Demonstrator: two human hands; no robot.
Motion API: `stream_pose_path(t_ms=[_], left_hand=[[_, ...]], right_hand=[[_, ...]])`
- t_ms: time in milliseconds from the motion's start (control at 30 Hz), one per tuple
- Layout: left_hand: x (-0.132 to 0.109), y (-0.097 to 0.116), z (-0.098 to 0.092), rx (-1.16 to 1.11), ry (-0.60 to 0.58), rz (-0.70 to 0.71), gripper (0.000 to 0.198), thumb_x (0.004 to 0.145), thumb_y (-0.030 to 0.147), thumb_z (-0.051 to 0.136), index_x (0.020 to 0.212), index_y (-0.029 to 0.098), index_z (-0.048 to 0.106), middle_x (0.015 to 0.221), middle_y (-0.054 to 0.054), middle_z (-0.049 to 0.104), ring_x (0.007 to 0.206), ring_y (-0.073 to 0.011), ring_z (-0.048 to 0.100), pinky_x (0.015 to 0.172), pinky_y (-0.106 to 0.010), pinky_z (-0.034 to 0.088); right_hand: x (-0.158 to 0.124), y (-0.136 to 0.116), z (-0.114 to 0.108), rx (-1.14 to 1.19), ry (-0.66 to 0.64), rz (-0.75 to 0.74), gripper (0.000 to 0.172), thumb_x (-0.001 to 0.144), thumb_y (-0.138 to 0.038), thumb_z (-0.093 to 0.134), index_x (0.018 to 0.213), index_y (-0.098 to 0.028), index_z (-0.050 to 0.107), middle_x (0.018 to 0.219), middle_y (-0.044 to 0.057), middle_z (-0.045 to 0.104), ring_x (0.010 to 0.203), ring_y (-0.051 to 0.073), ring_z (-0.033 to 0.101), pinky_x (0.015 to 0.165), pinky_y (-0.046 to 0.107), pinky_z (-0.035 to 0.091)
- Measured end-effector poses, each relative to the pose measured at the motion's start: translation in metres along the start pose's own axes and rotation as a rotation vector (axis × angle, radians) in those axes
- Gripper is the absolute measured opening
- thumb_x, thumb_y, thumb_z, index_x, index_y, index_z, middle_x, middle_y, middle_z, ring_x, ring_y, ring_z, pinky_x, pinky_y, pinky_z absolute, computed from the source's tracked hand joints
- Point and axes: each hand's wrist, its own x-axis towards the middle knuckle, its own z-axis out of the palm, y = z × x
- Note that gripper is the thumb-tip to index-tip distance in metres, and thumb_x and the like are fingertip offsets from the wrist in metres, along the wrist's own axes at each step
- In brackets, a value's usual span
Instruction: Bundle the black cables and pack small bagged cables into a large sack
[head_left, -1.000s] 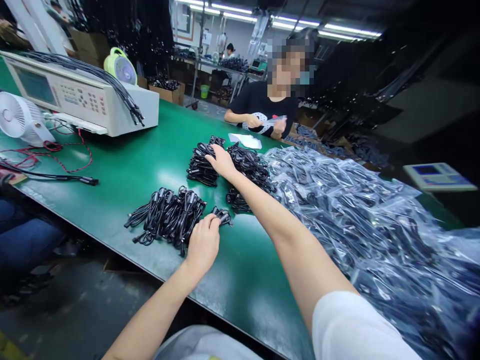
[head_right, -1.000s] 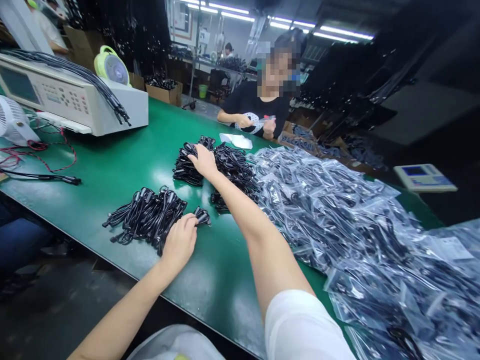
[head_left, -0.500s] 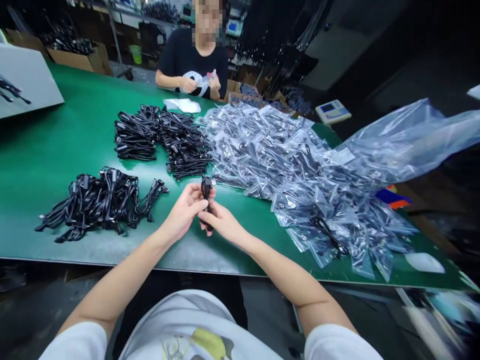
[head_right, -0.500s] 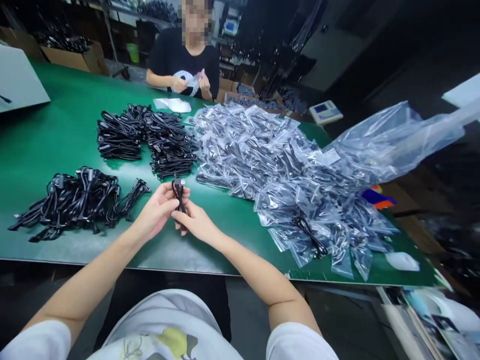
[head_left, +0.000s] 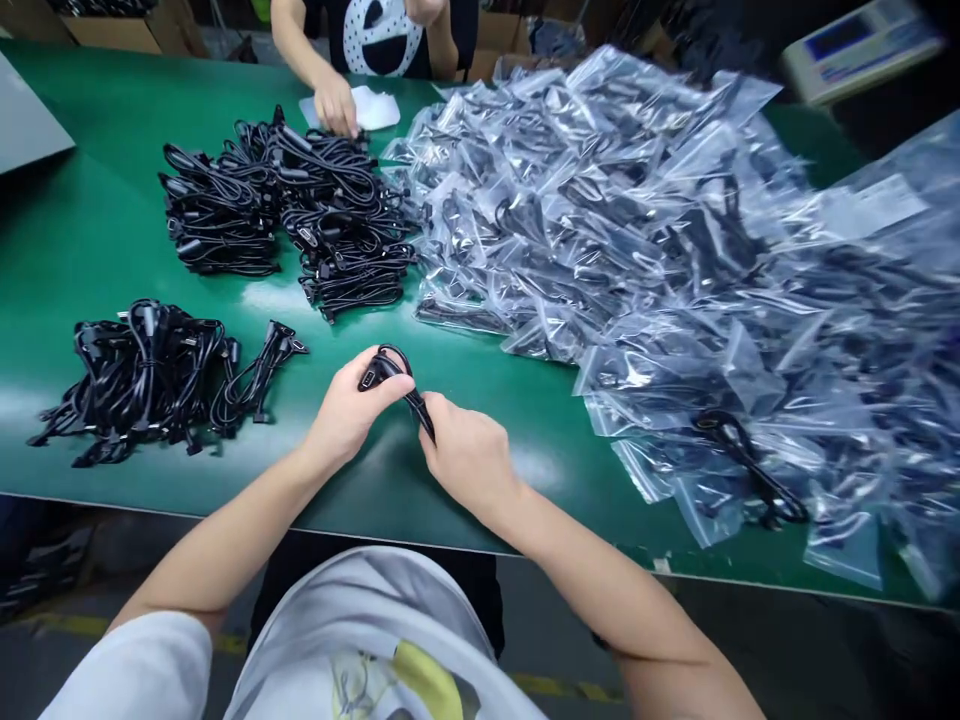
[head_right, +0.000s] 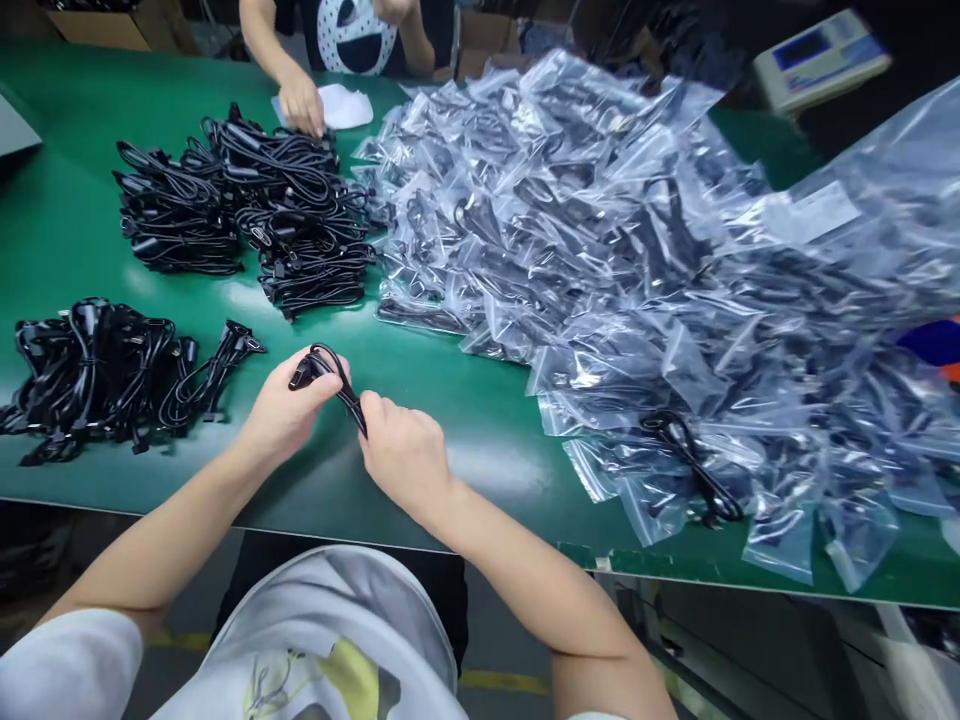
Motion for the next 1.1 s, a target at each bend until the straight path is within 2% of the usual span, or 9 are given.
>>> stream_pose_path(t_ms=[133,300,500,600,700,767,900,1000,1100], left_hand=[[-0.002,0.002,-0.001,-0.022,0.016,-0.054,0.045,0.063,0.049,0.089,0.082,0.018,0.063,0.084,0.0,0.061,0.079,-0.0135,0.056,0.077,-0.026,0.046],[-0.003,0.003,-0.009,-0.009,-0.02,-0.094,0.044,0.059,0.049,0.092,0.076,0.018,0.067,0.079,-0.002,0.065,0.077,-0.0159,0.06,0.079,-0.029,0.05],[-0.002,0.002,-0.015,-0.029,-0.071,-0.095,0.034,0.067,0.043,0.088,0.081,0.017,0.071,0.088,-0.003,0.069,0.087,-0.0175,0.063,0.086,-0.03,0.05],[-0.002,0.001,-0.017,-0.028,-0.021,-0.101,0.04,0.067,0.038,0.088,0.095,0.019,0.068,0.09,-0.002,0.069,0.087,-0.0164,0.064,0.086,-0.029,0.051],[-0.003,0.002,-0.019,-0.011,0.011,-0.103,0.043,0.067,0.035,0.088,0.098,0.021,0.061,0.087,0.001,0.068,0.079,-0.0138,0.063,0.078,-0.027,0.051],[-0.004,0.002,-0.018,0.036,-0.048,-0.122,0.041,0.07,0.035,0.086,0.096,0.02,0.059,0.085,0.001,0.067,0.072,-0.0124,0.062,0.071,-0.025,0.051],[-0.004,0.001,-0.018,0.151,-0.17,-0.134,0.039,0.073,0.039,0.083,0.097,0.019,0.06,0.089,-0.001,0.068,0.07,-0.0126,0.062,0.065,-0.024,0.051],[-0.002,-0.004,-0.018,0.146,-0.176,-0.101,0.047,0.074,0.037,0.083,0.111,0.021,0.06,0.107,-0.004,0.067,0.089,-0.0153,0.066,0.076,-0.024,0.054],[-0.004,-0.007,-0.016,0.108,-0.304,-0.181,0.053,0.069,0.03,0.087,0.112,0.022,0.059,0.108,-0.003,0.067,0.094,-0.015,0.067,0.082,-0.025,0.055]], right_hand=[[-0.004,0.004,0.0,-0.034,0.065,-0.052,0.028,0.102,-0.018,0.038,0.112,-0.015,0.063,0.077,0.006,0.073,0.062,0.018,0.061,0.064,0.034,0.035],[-0.003,0.005,0.003,-0.025,0.063,-0.07,0.028,0.102,-0.02,0.038,0.105,-0.015,0.065,0.072,0.006,0.07,0.06,0.019,0.058,0.062,0.034,0.034],[-0.003,0.002,0.008,0.066,0.0,-0.023,0.026,0.101,-0.02,0.039,0.104,-0.016,0.064,0.079,0.007,0.074,0.063,0.019,0.063,0.064,0.033,0.037],[-0.001,-0.001,0.003,0.33,-0.136,0.083,0.021,0.099,-0.022,0.042,0.101,-0.017,0.061,0.079,0.007,0.072,0.067,0.021,0.065,0.063,0.031,0.039],[0.005,-0.001,-0.003,0.793,-0.326,0.196,0.017,0.097,-0.035,0.051,0.101,-0.02,0.059,0.09,0.005,0.072,0.078,0.019,0.067,0.07,0.029,0.046],[0.008,0.0,-0.004,1.069,-0.387,0.27,0.024,0.093,-0.043,0.058,0.101,-0.02,0.059,0.097,0.004,0.07,0.085,0.019,0.066,0.077,0.03,0.05],[0.012,0.004,0.002,1.501,-0.461,0.481,0.033,0.085,-0.05,0.068,0.093,-0.019,0.062,0.085,0.002,0.07,0.079,0.016,0.067,0.08,0.032,0.055],[0.015,0.007,0.001,1.764,-0.389,0.613,0.038,0.077,-0.05,0.078,0.093,-0.019,0.064,0.08,0.0,0.071,0.075,0.015,0.07,0.081,0.032,0.058],[0.018,0.013,-0.007,1.814,-0.14,0.667,0.038,0.075,-0.047,0.081,0.092,-0.02,0.062,0.081,-0.001,0.072,0.077,0.015,0.072,0.079,0.03,0.06]])
